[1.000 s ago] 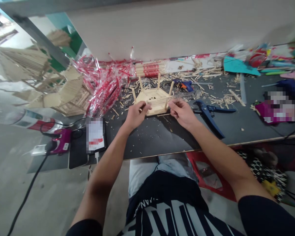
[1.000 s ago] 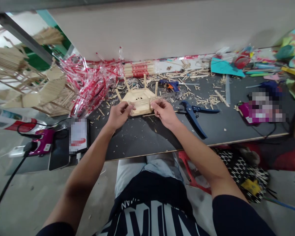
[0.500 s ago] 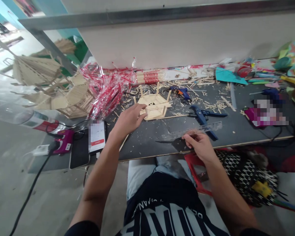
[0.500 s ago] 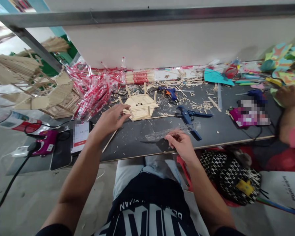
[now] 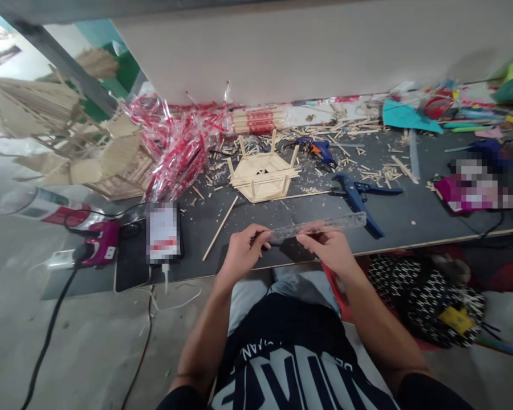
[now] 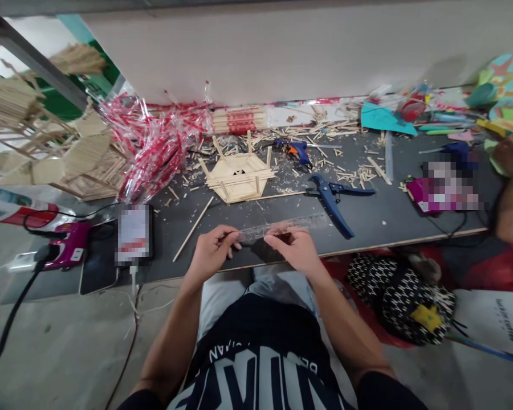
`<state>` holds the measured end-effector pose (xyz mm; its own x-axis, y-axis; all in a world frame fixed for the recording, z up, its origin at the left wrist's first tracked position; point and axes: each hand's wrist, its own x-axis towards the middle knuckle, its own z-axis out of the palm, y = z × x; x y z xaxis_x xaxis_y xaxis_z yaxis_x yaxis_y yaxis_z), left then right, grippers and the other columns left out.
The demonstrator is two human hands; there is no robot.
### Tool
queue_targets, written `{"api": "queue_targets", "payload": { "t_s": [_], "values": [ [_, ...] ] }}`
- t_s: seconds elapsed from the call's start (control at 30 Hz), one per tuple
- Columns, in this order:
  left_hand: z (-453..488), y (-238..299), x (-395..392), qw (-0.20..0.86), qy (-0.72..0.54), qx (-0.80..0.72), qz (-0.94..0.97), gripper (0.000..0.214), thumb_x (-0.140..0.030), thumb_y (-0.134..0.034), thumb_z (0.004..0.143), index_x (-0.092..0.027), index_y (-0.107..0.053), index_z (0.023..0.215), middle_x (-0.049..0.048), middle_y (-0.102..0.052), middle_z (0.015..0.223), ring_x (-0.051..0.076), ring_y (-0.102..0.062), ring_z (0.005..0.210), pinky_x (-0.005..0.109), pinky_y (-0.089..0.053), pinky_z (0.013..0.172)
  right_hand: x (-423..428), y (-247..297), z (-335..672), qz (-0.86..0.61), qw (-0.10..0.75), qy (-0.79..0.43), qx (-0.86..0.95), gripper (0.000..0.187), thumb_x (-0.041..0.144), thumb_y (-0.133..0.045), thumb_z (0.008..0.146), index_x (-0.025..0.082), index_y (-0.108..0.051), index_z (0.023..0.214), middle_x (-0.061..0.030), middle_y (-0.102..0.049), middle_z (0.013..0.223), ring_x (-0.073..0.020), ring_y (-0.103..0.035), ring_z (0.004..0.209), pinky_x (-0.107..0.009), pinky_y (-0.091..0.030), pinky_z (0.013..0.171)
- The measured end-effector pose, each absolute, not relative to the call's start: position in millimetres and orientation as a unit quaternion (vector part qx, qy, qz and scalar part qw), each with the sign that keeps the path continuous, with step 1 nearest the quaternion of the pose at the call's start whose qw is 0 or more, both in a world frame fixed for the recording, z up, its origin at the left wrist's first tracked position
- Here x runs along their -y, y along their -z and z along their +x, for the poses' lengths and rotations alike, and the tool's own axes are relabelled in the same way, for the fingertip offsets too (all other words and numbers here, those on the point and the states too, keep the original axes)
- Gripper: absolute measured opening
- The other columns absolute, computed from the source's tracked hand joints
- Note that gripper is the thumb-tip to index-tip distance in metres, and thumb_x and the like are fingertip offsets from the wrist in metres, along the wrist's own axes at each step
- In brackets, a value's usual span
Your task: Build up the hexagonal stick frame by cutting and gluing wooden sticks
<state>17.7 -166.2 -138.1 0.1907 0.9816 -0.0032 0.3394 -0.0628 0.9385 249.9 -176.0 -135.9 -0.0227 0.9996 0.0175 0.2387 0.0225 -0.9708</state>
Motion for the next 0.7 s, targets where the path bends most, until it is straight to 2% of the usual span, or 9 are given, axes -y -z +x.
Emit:
{"api": "queue_targets", "payload": {
  "t_s": [0.1, 0.17, 0.23, 0.3, 0.37, 0.47, 0.57, 0.63, 0.7],
  "values": [
    [16, 146, 168, 0.476, -0.421, -0.516, 0.575, 0.024, -0.041, -0.063, 0.096, -0.018, -0.068, 0.091, -0.0002, -0.073, 0.065, 0.009, -0.062, 0.046, 0.019, -0.05, 0.05, 157, 138, 267, -0.564, 0.423, -0.228, 0.671, 0.02, 0.039, -0.068, 0.09, 0.023, -0.076, 0.08, -0.0089, -0.08, 0.089, -0.0255, -0.074, 0.085, -0.042, -0.06, 0.081],
    [13, 149, 170, 0.481, -0.456, -0.503, 0.555, 0.028, -0.045, -0.064, 0.097, -0.017, -0.068, 0.093, 0.0007, -0.073, 0.065, 0.01, -0.064, 0.048, 0.019, -0.052, 0.05, 137, 140, 279, -0.561, 0.394, -0.099, 0.721, 0.02, 0.032, -0.06, 0.095, 0.023, -0.077, 0.088, -0.0102, -0.08, 0.097, -0.0276, -0.073, 0.096, -0.047, -0.058, 0.095],
    [11, 149, 173, 0.486, -0.482, -0.493, 0.538, 0.033, -0.049, -0.065, 0.097, -0.016, -0.068, 0.095, 0.0022, -0.074, 0.067, 0.01, -0.065, 0.049, 0.019, -0.052, 0.048, 116, 143, 289, -0.549, 0.343, -0.038, 0.761, 0.021, 0.031, -0.06, 0.097, 0.023, -0.079, 0.1, -0.0109, -0.079, 0.105, -0.0289, -0.07, 0.102, -0.051, -0.054, 0.101],
    [12, 147, 174, 0.487, -0.51, -0.489, 0.514, 0.036, -0.052, -0.067, 0.096, -0.016, -0.068, 0.094, 0.0044, -0.076, 0.071, 0.01, -0.066, 0.049, 0.018, -0.051, 0.044, 97, 148, 295, -0.526, 0.299, -0.019, 0.796, 0.026, 0.031, -0.061, 0.098, 0.019, -0.078, 0.114, -0.0139, -0.076, 0.113, -0.0309, -0.066, 0.109, -0.052, -0.052, 0.103],
    [14, 143, 175, 0.485, -0.537, -0.489, 0.486, 0.037, -0.053, -0.07, 0.094, -0.016, -0.067, 0.091, 0.0061, -0.078, 0.075, 0.01, -0.067, 0.049, 0.017, -0.051, 0.041, 82, 152, 297, -0.508, 0.259, -0.024, 0.821, 0.029, 0.032, -0.064, 0.097, 0.018, -0.078, 0.117, -0.0149, -0.074, 0.112, -0.032, -0.064, 0.109, -0.053, -0.052, 0.101],
    [17, 138, 175, 0.488, -0.562, -0.493, 0.451, 0.037, -0.053, -0.073, 0.091, -0.016, -0.067, 0.09, 0.0067, -0.079, 0.077, 0.01, -0.067, 0.048, 0.017, -0.053, 0.041, 69, 155, 297, -0.502, 0.231, -0.05, 0.832, 0.019, 0.033, -0.068, 0.095, 0.02, -0.081, 0.1, -0.0123, -0.072, 0.102, -0.0301, -0.064, 0.101, -0.051, -0.052, 0.096],
    [19, 135, 173, 0.502, -0.557, -0.499, 0.435, 0.033, -0.049, -0.075, 0.09, -0.017, -0.068, 0.092, 0.0065, -0.08, 0.079, 0.01, -0.068, 0.048, 0.018, -0.056, 0.043, 65, 149, 297, -0.498, 0.211, -0.082, 0.837, 0.018, 0.032, -0.069, 0.093, 0.02, -0.076, 0.082, -0.0112, -0.071, 0.096, -0.0284, -0.065, 0.097, -0.048, -0.052, 0.093],
    [19, 136, 172, 0.512, -0.55, -0.499, 0.432, 0.028, -0.044, -0.076, 0.089, -0.017, -0.069, 0.094, 0.0065, -0.081, 0.082, 0.01, -0.071, 0.052, 0.018, -0.059, 0.046, 67, 138, 299, -0.499, 0.191, -0.109, 0.838, 0.016, 0.028, -0.069, 0.093, 0.02, -0.072, 0.079, -0.0106, -0.072, 0.093, -0.0271, -0.065, 0.095, -0.044, -0.052, 0.089],
    [20, 136, 171, 0.521, -0.542, -0.5, 0.43, 0.025, -0.04, -0.076, 0.089, -0.017, -0.069, 0.097, 0.0071, -0.082, 0.086, 0.011, -0.073, 0.057, 0.018, -0.06, 0.049, 74, 121, 303, -0.511, 0.178, -0.145, 0.828, 0.011, 0.024, -0.068, 0.092, 0.021, -0.069, 0.081, -0.0075, -0.072, 0.086, -0.0232, -0.065, 0.083, -0.038, -0.051, 0.079]
  ]
}}
